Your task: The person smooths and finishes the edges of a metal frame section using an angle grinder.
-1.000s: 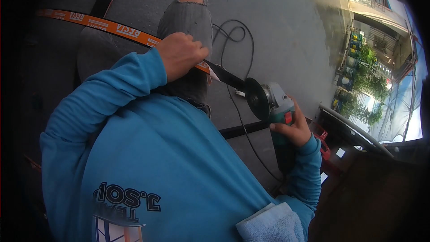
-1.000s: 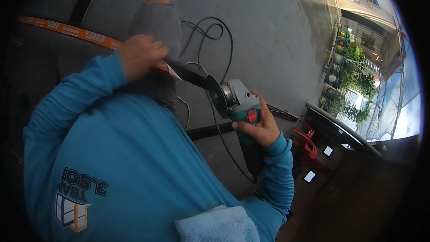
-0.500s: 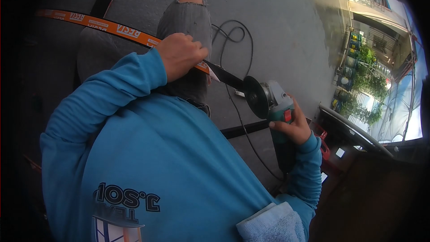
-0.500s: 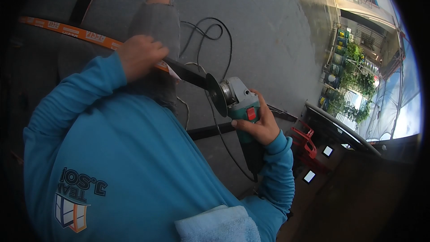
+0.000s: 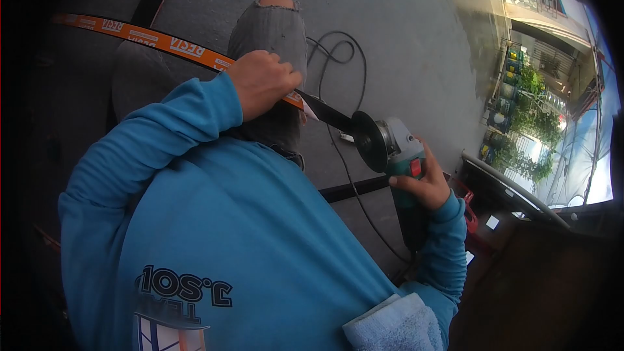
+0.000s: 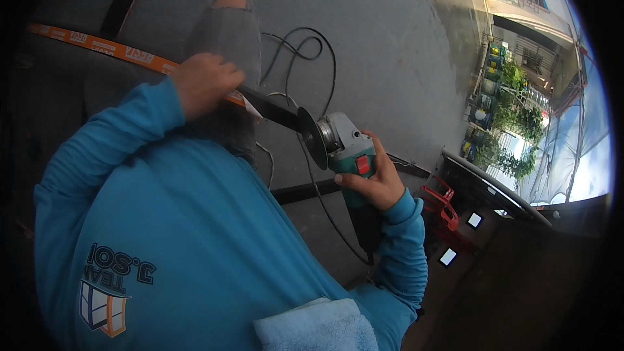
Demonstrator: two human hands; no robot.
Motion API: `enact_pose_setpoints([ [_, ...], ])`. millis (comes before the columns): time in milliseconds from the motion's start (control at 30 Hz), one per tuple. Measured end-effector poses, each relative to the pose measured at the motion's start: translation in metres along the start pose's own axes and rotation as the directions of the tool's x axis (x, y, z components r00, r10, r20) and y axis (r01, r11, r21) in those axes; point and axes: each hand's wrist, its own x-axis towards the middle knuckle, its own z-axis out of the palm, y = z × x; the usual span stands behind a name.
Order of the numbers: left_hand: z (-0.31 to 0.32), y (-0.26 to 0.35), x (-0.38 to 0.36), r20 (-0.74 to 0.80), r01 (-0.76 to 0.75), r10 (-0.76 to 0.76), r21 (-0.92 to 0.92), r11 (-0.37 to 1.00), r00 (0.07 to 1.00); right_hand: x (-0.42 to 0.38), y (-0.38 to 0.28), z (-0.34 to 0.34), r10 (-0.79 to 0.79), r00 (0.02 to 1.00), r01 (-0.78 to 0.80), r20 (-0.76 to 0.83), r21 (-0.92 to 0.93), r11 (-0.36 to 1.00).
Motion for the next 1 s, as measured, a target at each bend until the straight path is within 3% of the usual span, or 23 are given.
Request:
enact_pose_setpoints([
  [367, -0.001, 0.000, -0.001, 0.027, -0.014, 0.013, 0.009, 1.000, 1.000, -0.002, 0.001, 0.002, -0.010, 1.000, 0.010, -0.005, 0.002, 1.000],
  [467, -0.003, -0.001, 0.001, 0.041, -0.014, 0.015, -0.012, 1.000, 0.999, -0.005, 0.003, 0.002, -0.054, 0.996, 0.051, -0.069, -0.040, 0.998],
  [500, 0.003, -0.002, 0.003, 0.036, -0.031, 0.032, -0.004, 0.999, 0.999, -0.006, 0.013, -0.001, -0.131, 0.986, 0.134, -0.102, 0.019, 0.991],
  [567, 0.015, 0.002, 0.009, -0.089, -0.023, 0.015, -0.085, 0.996, 0.996, -0.012, 0.025, -0.002, -0.200, 0.965, 0.216, -0.170, 0.085, 0.973],
  [633, 0.011, 0.016, 0.021, -0.008, -0.033, 0.032, -0.084, 0.996, 0.999, -0.026, 0.030, 0.001, -0.197, 0.913, 0.273, -0.358, 0.176, 0.946],
  [700, 0.029, 0.023, 0.035, -0.345, -0.069, 0.077, 0.035, 0.997, 0.935, -0.030, 0.046, 0.002, -0.142, 0.894, 0.257, -0.424, 0.226, 0.940],
  [733, 0.033, 0.027, 0.039, -0.179, -0.050, 0.052, 0.018, 0.999, 0.982, -0.031, 0.055, 0.005, -0.129, 0.880, 0.270, -0.458, 0.257, 0.928],
  [867, 0.043, 0.037, 0.046, -0.062, -0.103, 0.106, 0.055, 0.993, 0.992, -0.032, 0.082, 0.021, -0.116, 0.848, 0.312, -0.517, 0.311, 0.898],
  [1000, 0.041, 0.042, 0.045, 0.084, -0.055, 0.061, -0.083, 0.995, 0.995, -0.031, 0.101, 0.040, -0.057, 0.850, 0.277, -0.524, 0.352, 0.894],
])
